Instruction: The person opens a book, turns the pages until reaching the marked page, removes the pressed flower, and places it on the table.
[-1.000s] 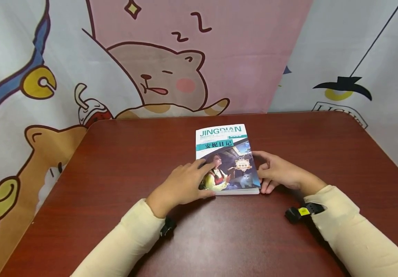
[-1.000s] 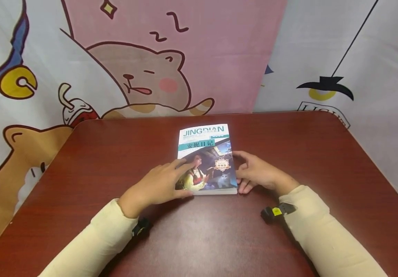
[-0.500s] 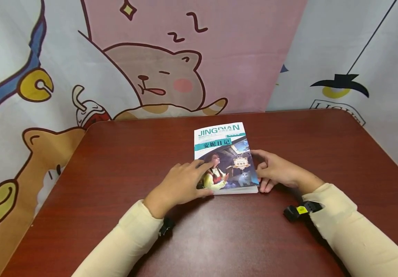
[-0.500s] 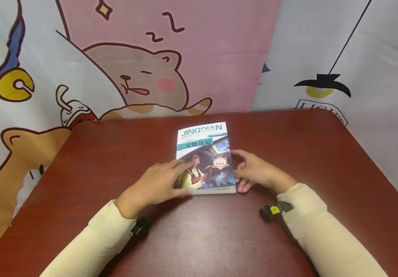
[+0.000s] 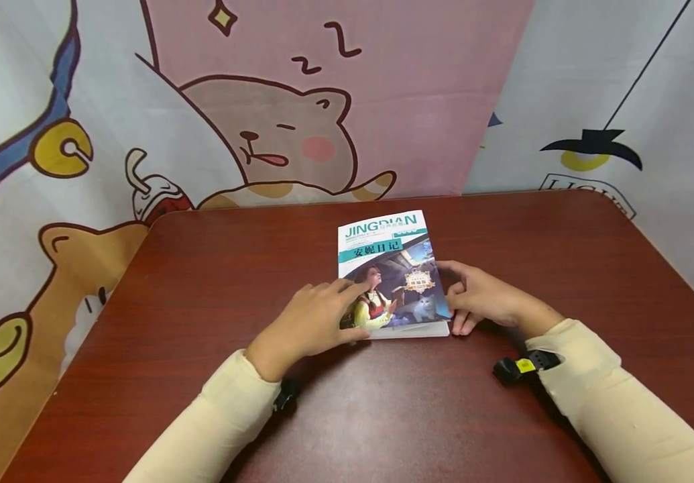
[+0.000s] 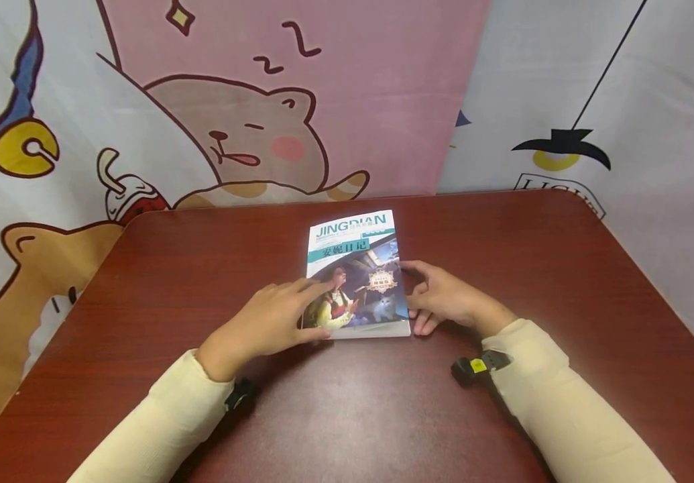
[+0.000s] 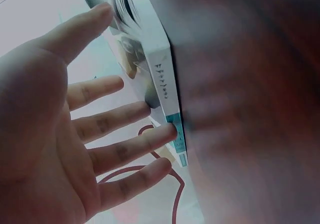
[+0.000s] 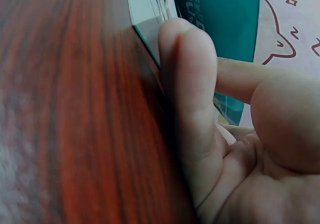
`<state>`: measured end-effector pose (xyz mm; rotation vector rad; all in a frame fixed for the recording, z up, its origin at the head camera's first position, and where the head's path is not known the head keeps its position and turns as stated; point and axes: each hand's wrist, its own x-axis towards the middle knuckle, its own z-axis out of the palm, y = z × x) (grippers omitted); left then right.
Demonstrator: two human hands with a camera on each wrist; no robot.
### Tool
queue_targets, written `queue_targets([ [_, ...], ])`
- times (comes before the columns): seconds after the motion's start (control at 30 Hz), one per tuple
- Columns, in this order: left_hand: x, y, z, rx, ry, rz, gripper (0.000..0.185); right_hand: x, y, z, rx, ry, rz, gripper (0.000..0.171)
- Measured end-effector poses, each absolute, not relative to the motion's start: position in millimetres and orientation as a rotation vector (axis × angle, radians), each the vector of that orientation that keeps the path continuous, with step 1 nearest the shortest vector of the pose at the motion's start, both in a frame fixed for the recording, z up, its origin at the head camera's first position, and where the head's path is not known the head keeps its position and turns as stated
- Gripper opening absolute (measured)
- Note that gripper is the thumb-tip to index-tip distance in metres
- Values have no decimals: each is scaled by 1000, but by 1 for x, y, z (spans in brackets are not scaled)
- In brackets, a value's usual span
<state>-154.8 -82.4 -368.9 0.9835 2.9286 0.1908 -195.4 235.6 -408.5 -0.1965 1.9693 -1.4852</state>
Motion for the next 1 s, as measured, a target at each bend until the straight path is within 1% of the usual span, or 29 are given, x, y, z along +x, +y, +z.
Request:
queue_targets([
  [0.17,-153,-86,-369,998,2956,204,79,-195,236,-407,-200,1963,-1495,81],
  [0.3,-152,-88,-369,1066,2973,220,76,-194,236,-408,-188,1965,-1498,82],
  [0.43,-151,-89,-369,1133,2970,231,78,-195,236,-409,-179,1964,-1493,81],
  [0.57,-152,-91,-369,1199,3003,257,84,-195,234,-408,-177,1974,-1494,82],
  [0.77,-155,-92,-370,1307,3029,315,100,-196,233,-409,-161,1989,-1481,84],
  [1.0,-156,-89,-367,1321,3036,498,106,-197,234,-409,-177,1999,-1472,85],
])
